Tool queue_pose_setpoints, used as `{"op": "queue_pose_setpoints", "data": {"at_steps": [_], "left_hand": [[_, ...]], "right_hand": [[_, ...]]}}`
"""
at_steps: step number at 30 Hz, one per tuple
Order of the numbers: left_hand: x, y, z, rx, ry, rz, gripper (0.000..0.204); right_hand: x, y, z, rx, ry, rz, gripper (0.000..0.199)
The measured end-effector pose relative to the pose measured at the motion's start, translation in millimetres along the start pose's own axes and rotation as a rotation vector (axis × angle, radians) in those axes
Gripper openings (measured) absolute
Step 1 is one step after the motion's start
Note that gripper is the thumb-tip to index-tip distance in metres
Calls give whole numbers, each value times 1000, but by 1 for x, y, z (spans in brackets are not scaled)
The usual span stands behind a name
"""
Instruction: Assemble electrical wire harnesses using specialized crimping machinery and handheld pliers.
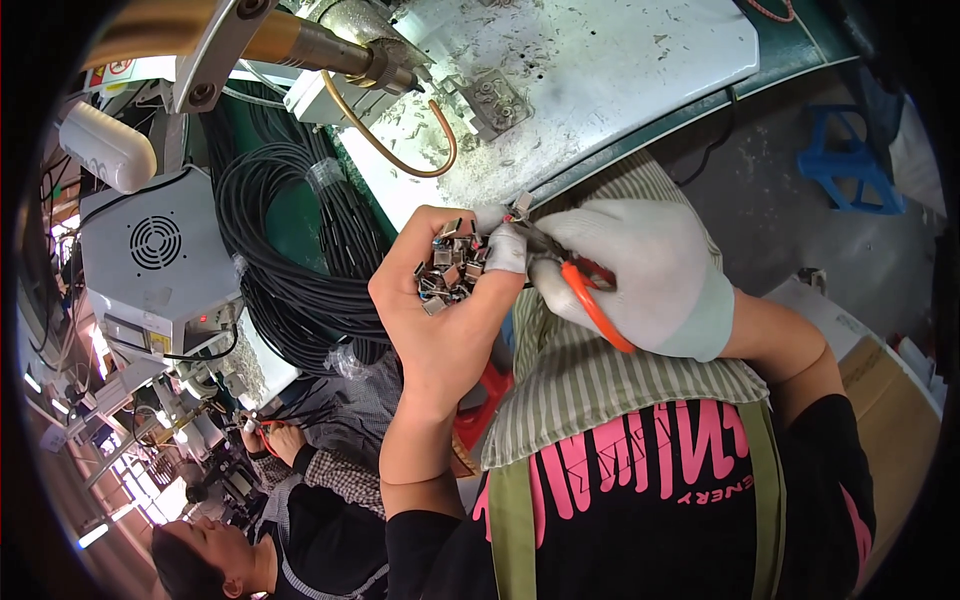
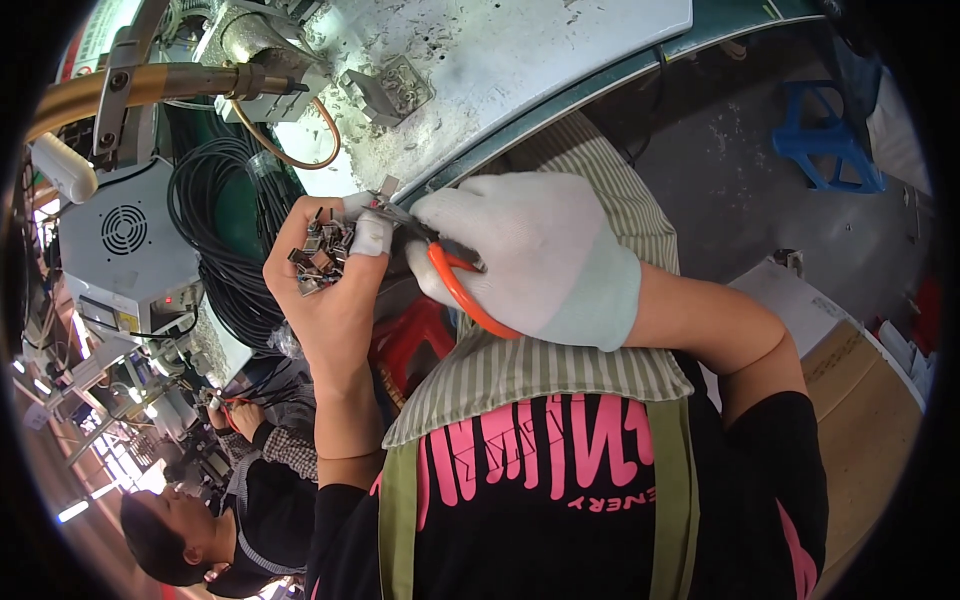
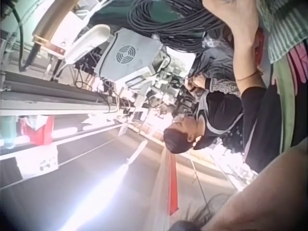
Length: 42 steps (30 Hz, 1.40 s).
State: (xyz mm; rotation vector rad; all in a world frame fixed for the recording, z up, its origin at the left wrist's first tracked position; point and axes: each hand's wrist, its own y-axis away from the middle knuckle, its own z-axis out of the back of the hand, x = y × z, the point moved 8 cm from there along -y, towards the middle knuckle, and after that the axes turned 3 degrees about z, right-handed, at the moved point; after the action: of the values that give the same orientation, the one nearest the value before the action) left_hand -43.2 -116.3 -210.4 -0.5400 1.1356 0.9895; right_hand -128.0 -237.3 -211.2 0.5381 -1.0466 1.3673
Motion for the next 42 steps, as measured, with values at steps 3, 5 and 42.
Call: {"op": "queue_pose_setpoints", "data": {"at_steps": [3, 5, 42], "left_hand": [[1, -2, -1, 16, -43, 31, 18], [4, -7, 0, 41, -110, 57, 17], [43, -110, 3, 272, 211, 321, 13]], "right_hand": [[5, -4, 7, -67, 191, 67, 11], [-10, -3, -5, 128, 6, -64, 13], [-90, -107, -20, 388, -479, -449, 39]]}}
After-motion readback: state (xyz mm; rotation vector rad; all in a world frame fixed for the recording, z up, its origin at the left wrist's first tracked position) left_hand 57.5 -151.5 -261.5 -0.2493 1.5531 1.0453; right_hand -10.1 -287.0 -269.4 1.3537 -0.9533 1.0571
